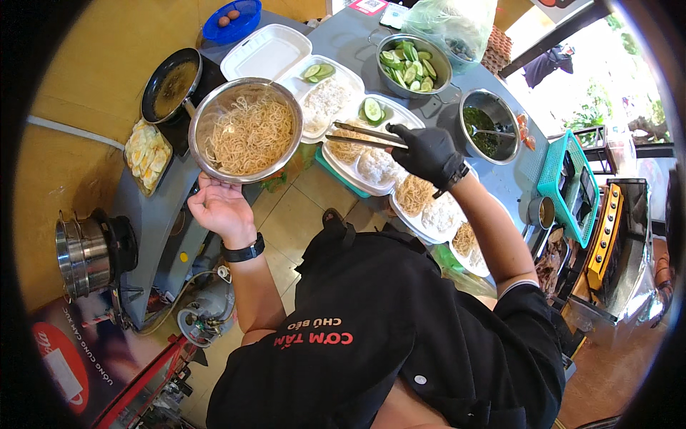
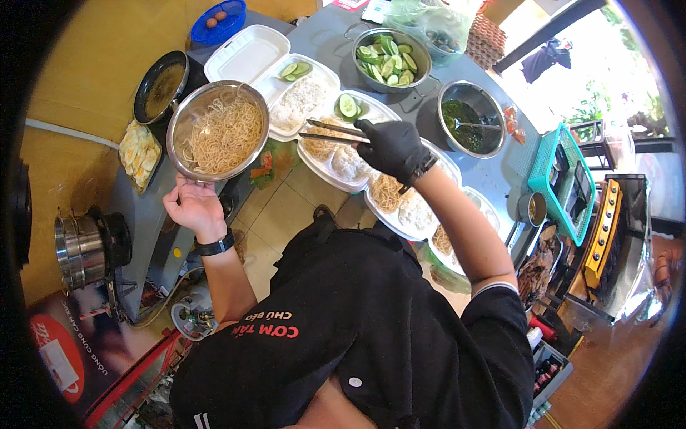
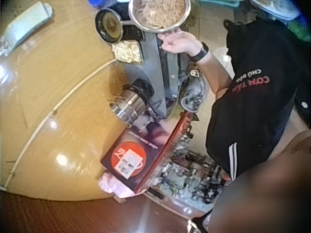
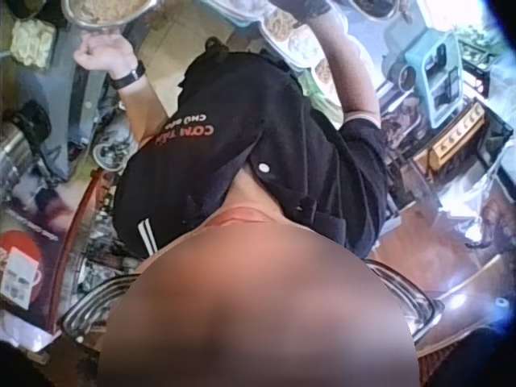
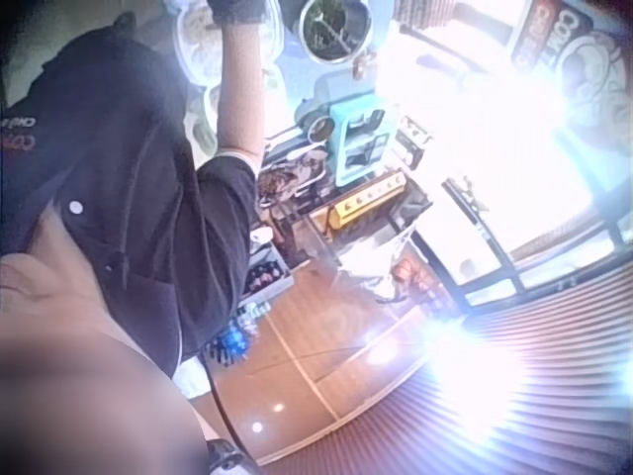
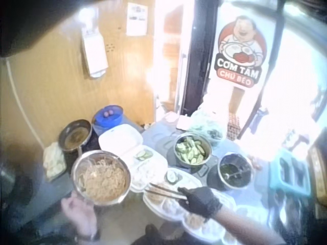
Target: The person scoops rice into several white styrofoam containers, then adds sliced cucumbers, fried noodles, and pieces of roasted meat using tongs and scissors. The containers are arranged on a stainless steel counter in a small kitchen.
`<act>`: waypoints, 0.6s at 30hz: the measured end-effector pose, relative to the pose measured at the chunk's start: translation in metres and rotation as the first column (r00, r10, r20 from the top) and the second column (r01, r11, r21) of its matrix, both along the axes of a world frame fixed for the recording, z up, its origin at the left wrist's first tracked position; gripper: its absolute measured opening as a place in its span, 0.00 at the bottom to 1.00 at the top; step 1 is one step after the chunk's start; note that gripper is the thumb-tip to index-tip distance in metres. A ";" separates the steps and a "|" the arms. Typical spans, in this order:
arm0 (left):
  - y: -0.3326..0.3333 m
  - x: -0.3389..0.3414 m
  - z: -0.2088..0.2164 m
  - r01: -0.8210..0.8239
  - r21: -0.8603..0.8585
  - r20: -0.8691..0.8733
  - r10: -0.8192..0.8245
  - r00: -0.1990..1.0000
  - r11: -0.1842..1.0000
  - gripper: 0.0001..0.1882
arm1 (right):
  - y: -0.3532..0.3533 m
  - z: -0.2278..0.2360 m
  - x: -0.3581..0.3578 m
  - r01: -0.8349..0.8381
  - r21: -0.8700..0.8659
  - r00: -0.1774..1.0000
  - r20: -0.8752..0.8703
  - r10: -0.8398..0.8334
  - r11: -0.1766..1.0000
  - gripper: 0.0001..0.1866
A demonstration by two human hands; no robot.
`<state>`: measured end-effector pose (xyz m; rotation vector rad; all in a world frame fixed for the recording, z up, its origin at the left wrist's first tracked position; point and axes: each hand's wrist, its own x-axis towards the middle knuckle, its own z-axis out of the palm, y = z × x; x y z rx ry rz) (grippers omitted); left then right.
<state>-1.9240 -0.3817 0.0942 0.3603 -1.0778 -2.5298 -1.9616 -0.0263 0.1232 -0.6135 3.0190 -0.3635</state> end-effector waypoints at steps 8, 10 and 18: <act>-0.012 0.003 -0.008 -0.006 0.024 0.039 0.005 0.999 1.000 0.25 | -0.001 -0.041 0.012 0.046 -0.158 0.997 -0.058 -0.055 0.986 0.12; -0.014 0.003 -0.009 -0.003 0.029 0.053 0.001 0.999 1.000 0.26 | 0.002 -0.035 0.016 0.051 -0.220 0.991 -0.109 -0.076 0.974 0.11; -0.021 0.008 -0.018 0.038 0.088 0.037 -0.041 0.998 0.995 0.26 | 0.003 0.014 -0.006 0.239 -0.353 0.962 -0.043 -0.271 0.905 0.14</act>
